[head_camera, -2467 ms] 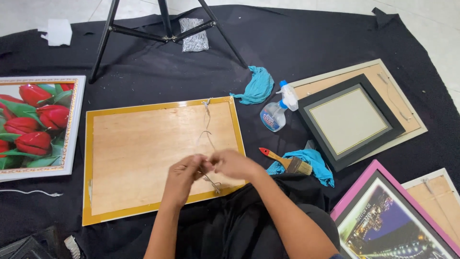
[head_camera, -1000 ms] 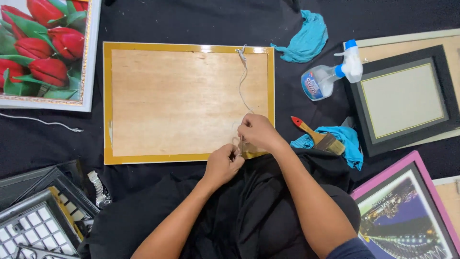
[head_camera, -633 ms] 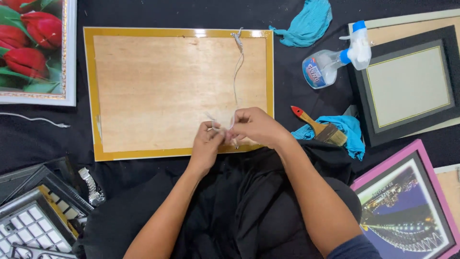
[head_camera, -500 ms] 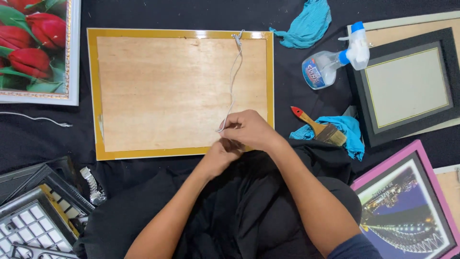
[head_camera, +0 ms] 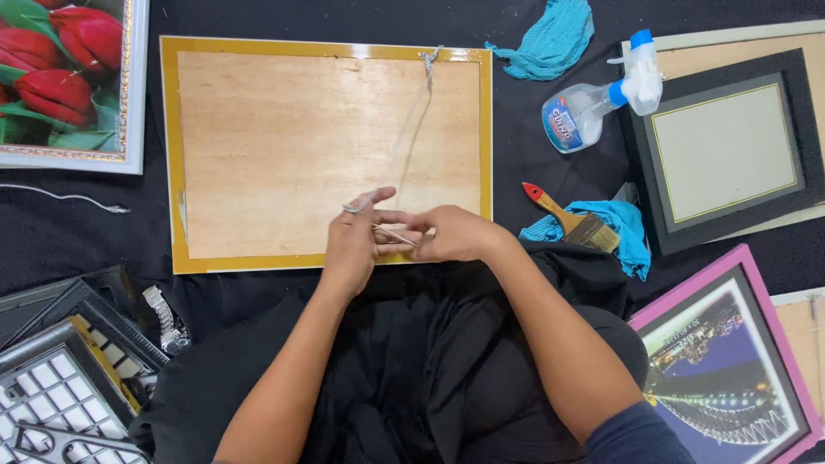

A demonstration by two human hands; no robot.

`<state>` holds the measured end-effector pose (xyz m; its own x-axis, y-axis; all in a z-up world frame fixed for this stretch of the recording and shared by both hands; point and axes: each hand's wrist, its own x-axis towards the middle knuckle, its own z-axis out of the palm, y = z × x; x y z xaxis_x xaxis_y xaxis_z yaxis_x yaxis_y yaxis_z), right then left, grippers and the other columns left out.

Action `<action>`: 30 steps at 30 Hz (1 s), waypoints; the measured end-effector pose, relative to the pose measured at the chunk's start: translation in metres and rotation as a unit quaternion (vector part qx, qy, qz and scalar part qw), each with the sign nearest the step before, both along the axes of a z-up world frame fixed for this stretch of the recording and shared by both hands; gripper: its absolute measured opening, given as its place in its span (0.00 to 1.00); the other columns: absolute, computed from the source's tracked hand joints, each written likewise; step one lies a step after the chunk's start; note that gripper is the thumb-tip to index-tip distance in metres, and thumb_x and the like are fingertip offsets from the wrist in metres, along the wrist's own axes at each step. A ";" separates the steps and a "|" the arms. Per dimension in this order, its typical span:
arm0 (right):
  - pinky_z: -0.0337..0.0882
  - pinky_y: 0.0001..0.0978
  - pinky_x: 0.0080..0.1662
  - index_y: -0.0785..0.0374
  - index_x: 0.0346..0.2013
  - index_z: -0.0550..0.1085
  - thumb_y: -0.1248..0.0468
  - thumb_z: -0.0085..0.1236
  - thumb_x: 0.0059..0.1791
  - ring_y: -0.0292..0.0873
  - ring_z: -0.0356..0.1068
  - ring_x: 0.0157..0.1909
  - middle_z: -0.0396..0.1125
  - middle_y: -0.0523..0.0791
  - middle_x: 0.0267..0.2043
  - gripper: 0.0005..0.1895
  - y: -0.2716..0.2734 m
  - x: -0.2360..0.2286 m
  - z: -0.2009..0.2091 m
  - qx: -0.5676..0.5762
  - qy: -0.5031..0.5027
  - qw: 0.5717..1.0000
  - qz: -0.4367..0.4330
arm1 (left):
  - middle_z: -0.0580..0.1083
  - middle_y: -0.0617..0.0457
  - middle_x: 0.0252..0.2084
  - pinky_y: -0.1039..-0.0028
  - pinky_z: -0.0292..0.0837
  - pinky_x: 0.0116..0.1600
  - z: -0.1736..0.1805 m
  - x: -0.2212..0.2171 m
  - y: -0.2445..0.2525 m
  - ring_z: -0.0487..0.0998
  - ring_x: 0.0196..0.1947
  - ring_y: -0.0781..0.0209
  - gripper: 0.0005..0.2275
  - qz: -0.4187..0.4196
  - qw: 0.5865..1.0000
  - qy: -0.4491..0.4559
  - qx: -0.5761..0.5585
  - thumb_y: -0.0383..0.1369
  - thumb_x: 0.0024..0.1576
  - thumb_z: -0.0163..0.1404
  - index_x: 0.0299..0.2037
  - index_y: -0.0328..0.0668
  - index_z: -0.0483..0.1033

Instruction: Attaching a metal hanging wire to the back of a picture frame by threading it through eyelets and twisting the ends to secure it.

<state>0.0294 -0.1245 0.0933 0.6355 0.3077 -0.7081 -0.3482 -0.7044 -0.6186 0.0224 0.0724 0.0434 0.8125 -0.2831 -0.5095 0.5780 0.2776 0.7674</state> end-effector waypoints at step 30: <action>0.69 0.63 0.57 0.75 0.68 0.61 0.51 0.62 0.47 0.64 0.63 0.66 0.60 0.64 0.64 0.43 -0.077 0.017 -0.061 -0.153 -0.108 0.904 -0.384 | 0.62 0.28 0.63 0.43 0.60 0.65 -0.049 0.066 0.189 0.62 0.66 0.29 0.41 0.022 0.761 -0.009 0.649 0.59 0.56 0.53 0.69 0.32 0.60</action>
<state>0.0463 -0.2020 0.0320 0.7117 -0.4724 -0.5198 -0.7021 -0.4564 -0.5466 0.0884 0.2613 -0.0052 0.8168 0.4765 -0.3251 0.5762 -0.7012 0.4199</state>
